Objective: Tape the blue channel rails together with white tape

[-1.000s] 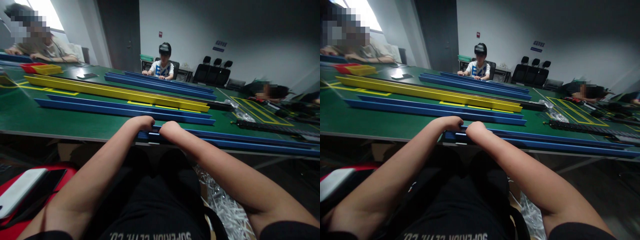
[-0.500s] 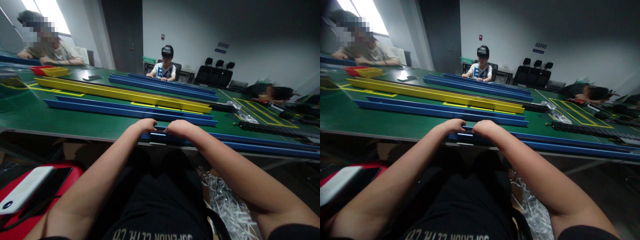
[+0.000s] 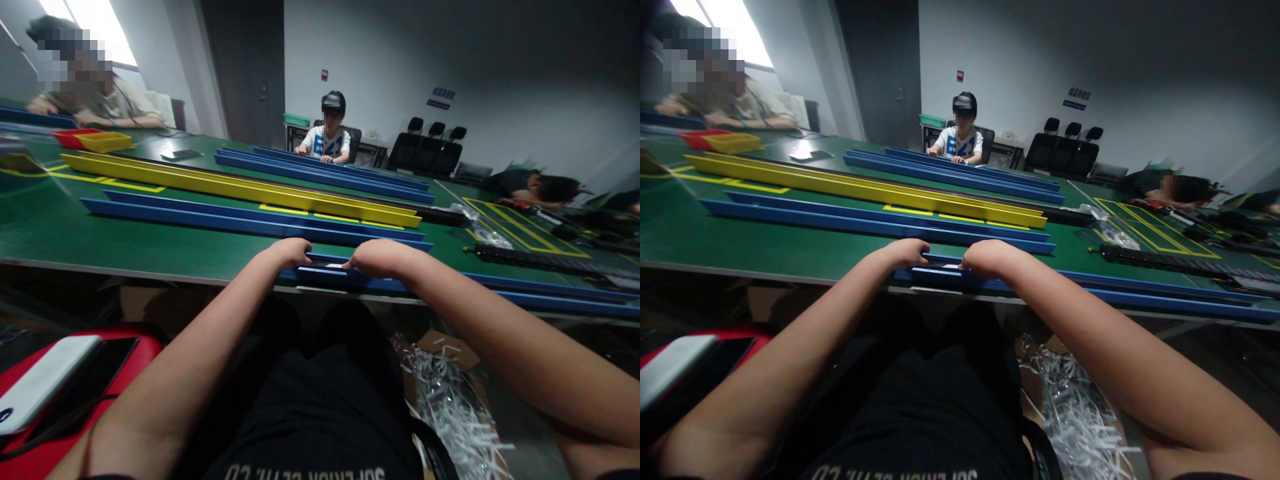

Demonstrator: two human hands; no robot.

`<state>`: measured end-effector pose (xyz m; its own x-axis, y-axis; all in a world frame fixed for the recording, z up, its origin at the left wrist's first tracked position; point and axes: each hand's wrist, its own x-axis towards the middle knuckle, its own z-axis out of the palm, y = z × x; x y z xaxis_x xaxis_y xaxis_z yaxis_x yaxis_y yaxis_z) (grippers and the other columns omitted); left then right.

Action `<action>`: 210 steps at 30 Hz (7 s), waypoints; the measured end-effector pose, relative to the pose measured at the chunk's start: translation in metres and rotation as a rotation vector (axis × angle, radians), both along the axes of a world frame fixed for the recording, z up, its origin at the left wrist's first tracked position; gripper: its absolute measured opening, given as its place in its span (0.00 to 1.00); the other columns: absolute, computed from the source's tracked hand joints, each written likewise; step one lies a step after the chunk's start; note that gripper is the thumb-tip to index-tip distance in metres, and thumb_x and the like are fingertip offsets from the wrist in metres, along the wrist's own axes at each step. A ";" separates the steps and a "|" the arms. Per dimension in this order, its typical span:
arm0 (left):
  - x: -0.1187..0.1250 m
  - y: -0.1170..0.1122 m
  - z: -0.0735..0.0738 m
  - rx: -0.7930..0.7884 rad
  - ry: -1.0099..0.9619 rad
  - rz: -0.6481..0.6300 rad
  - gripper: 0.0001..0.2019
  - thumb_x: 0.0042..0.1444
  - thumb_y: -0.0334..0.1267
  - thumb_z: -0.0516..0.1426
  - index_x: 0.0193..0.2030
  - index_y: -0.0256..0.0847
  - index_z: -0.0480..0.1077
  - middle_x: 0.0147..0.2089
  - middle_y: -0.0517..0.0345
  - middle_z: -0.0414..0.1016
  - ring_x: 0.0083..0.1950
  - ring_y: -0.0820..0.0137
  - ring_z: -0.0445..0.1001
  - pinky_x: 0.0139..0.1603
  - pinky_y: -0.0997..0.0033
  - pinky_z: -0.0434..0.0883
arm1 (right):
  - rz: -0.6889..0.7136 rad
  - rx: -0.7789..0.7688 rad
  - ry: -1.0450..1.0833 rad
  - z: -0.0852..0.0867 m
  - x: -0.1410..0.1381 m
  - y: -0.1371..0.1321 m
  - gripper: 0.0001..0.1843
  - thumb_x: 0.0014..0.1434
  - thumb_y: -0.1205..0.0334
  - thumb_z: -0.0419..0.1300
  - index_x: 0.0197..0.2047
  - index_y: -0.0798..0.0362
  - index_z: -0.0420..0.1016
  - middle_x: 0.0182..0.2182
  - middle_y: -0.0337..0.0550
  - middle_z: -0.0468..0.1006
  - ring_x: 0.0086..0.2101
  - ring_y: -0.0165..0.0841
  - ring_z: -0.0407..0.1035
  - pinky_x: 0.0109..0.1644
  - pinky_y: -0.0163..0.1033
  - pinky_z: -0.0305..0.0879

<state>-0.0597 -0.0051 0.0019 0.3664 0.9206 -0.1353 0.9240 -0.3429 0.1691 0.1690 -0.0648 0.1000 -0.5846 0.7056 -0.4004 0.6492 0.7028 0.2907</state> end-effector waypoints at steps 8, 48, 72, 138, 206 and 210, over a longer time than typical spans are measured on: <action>0.001 -0.002 0.003 -0.009 0.008 0.013 0.21 0.48 0.57 0.57 0.44 0.46 0.74 0.41 0.54 0.80 0.39 0.63 0.76 0.35 0.71 0.67 | -0.065 0.093 -0.061 -0.026 0.001 -0.007 0.20 0.67 0.59 0.49 0.55 0.48 0.77 0.44 0.53 0.81 0.44 0.41 0.76 0.45 0.39 0.67; 0.070 0.002 0.000 0.014 -0.013 -0.088 0.18 0.50 0.55 0.56 0.43 0.49 0.75 0.43 0.54 0.80 0.40 0.62 0.76 0.37 0.69 0.68 | -0.103 0.311 0.547 -0.058 0.097 -0.006 0.23 0.66 0.53 0.53 0.63 0.44 0.67 0.48 0.44 0.76 0.43 0.33 0.71 0.43 0.34 0.61; 0.029 -0.009 0.002 0.074 0.015 -0.107 0.15 0.51 0.53 0.55 0.40 0.49 0.73 0.38 0.56 0.78 0.36 0.64 0.73 0.32 0.70 0.62 | -0.491 0.516 0.463 -0.094 0.078 -0.021 0.27 0.70 0.51 0.36 0.43 0.49 0.76 0.43 0.46 0.79 0.43 0.36 0.72 0.43 0.37 0.59; -0.045 -0.009 0.005 0.008 0.039 -0.006 0.17 0.47 0.55 0.55 0.37 0.48 0.75 0.32 0.58 0.78 0.32 0.65 0.73 0.31 0.70 0.62 | -0.200 0.166 0.102 -0.049 0.041 -0.015 0.27 0.59 0.70 0.54 0.57 0.36 0.74 0.45 0.44 0.81 0.44 0.41 0.76 0.45 0.40 0.68; -0.022 -0.002 0.000 0.049 -0.069 -0.174 0.16 0.49 0.54 0.56 0.35 0.45 0.74 0.27 0.60 0.73 0.27 0.69 0.66 0.29 0.69 0.57 | -0.023 0.050 0.240 -0.028 0.030 -0.006 0.26 0.61 0.64 0.52 0.60 0.35 0.71 0.45 0.41 0.81 0.42 0.35 0.75 0.43 0.35 0.64; -0.020 -0.004 0.001 0.042 -0.072 -0.154 0.16 0.48 0.54 0.57 0.36 0.45 0.74 0.29 0.59 0.75 0.29 0.68 0.67 0.29 0.69 0.57 | -0.081 0.076 0.159 -0.033 0.021 -0.008 0.24 0.62 0.63 0.53 0.60 0.37 0.72 0.47 0.43 0.81 0.44 0.37 0.76 0.44 0.36 0.66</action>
